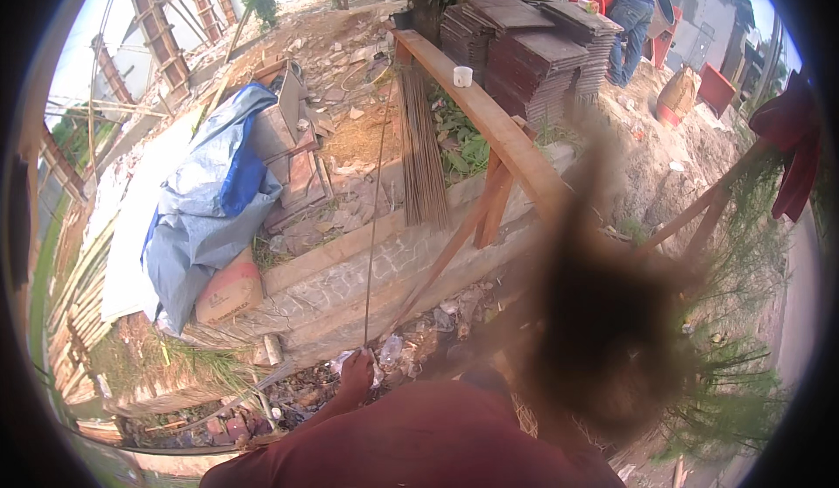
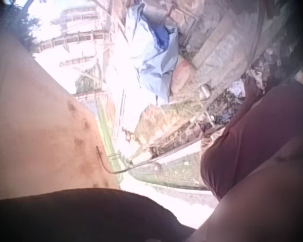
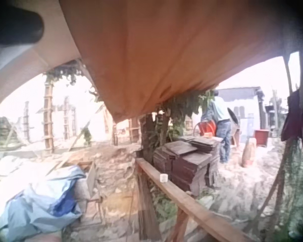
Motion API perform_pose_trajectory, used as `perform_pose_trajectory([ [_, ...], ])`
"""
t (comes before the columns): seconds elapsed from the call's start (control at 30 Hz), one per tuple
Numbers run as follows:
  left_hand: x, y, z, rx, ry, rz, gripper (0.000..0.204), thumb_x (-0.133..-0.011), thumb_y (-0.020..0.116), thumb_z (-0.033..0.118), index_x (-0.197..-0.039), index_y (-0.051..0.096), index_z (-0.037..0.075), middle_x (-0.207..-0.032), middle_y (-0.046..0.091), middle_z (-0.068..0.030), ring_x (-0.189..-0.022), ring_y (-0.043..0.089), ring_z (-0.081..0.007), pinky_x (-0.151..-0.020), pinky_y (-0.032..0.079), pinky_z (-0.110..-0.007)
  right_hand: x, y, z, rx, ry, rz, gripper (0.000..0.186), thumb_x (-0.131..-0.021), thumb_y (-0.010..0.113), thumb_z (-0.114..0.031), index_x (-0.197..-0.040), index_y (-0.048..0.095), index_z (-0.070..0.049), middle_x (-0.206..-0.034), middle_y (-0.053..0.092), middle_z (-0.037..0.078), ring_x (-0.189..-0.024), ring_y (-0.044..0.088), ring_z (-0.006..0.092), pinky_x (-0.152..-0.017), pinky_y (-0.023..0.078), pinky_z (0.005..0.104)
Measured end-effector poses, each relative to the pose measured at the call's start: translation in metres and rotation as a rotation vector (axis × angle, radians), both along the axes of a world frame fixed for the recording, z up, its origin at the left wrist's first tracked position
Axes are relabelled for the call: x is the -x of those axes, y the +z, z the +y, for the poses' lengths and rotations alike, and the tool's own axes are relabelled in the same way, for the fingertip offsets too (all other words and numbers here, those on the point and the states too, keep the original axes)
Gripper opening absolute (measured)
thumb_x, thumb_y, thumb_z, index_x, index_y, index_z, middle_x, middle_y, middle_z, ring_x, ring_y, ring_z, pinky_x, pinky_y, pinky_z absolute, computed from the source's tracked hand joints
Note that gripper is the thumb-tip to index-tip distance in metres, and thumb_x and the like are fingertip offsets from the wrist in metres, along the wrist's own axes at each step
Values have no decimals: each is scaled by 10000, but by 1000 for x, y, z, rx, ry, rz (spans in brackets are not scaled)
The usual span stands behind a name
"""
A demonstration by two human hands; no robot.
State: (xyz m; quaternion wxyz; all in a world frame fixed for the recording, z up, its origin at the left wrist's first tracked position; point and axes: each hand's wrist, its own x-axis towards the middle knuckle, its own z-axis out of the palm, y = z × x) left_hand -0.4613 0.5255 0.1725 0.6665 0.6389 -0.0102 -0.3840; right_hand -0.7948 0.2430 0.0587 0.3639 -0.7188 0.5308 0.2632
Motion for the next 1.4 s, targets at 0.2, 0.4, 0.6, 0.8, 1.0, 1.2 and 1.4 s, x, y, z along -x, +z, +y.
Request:
perform_pose_trajectory([
  [0.2, 15, 1, 71, -272, -180, -415, 323, -950, 470, 270, -719, 524, 51, -582, 449, 27, -532, 405, -69, -484, 318, -258, -12, 21, -2, -9, 28, -130, 515, -794, 610, -445, -913, 619, 55, -703, 650, 180, -574, 653, 283, -611, 526, 384],
  [0.4, 52, 13, 78, -317, -394, -207, 321, -953, 479, 285, -731, 530, 59, -584, 438, 30, -526, 385, -63, -484, 301, -257, 6, -7, -22, 56, 162, -185, 554, -786, 607, -485, -908, 611, 56, -727, 646, 184, -579, 646, 276, -611, 510, 401],
  [0.6, 86, 21, 65, -212, -355, 43, 287, -960, 476, 305, -757, 517, 106, -523, 358, 47, -438, 318, -50, -405, 242, -232, -3, 42, -15, -285, -179, -491, 306, -815, 667, -282, -814, 551, 1, -630, 571, 91, -468, 560, 196, -455, 454, 337],
  [0.8, 114, 32, 78, -269, -314, 122, 298, -961, 471, 335, -768, 500, 110, -503, 328, 54, -392, 276, -52, -372, 209, -237, -93, 71, -14, -801, -596, -865, 161, -837, 626, -133, -880, 508, -34, -657, 571, 74, -505, 581, 198, -454, 476, 330],
  [1.0, 157, 51, 98, -524, -325, -231, 319, -940, 514, 345, -786, 548, 68, -574, 442, 45, -508, 392, -45, -474, 310, -230, -220, 101, 3, -885, -881, -1141, 175, -867, 576, -144, -955, 459, -47, -772, 602, 103, -680, 631, 251, -610, 522, 388],
  [1.2, 170, 5, 157, -416, -157, -215, 297, -926, 537, 300, -841, 600, 23, -670, 555, -1, -602, 479, -58, -556, 399, -245, -277, 118, 18, -1064, -969, -1123, 164, -896, 517, -158, -814, 412, -62, -698, 556, 103, -632, 596, 262, -576, 485, 402],
  [1.4, 78, 28, 66, -326, -372, -417, 297, -932, 523, 272, -1008, 613, 0, -691, 573, -23, -574, 488, -76, -533, 400, -245, -303, 85, 41, -1105, -1023, -1144, 107, -870, 489, -83, -805, 441, -13, -699, 547, 126, -631, 601, 312, -592, 521, 431],
])
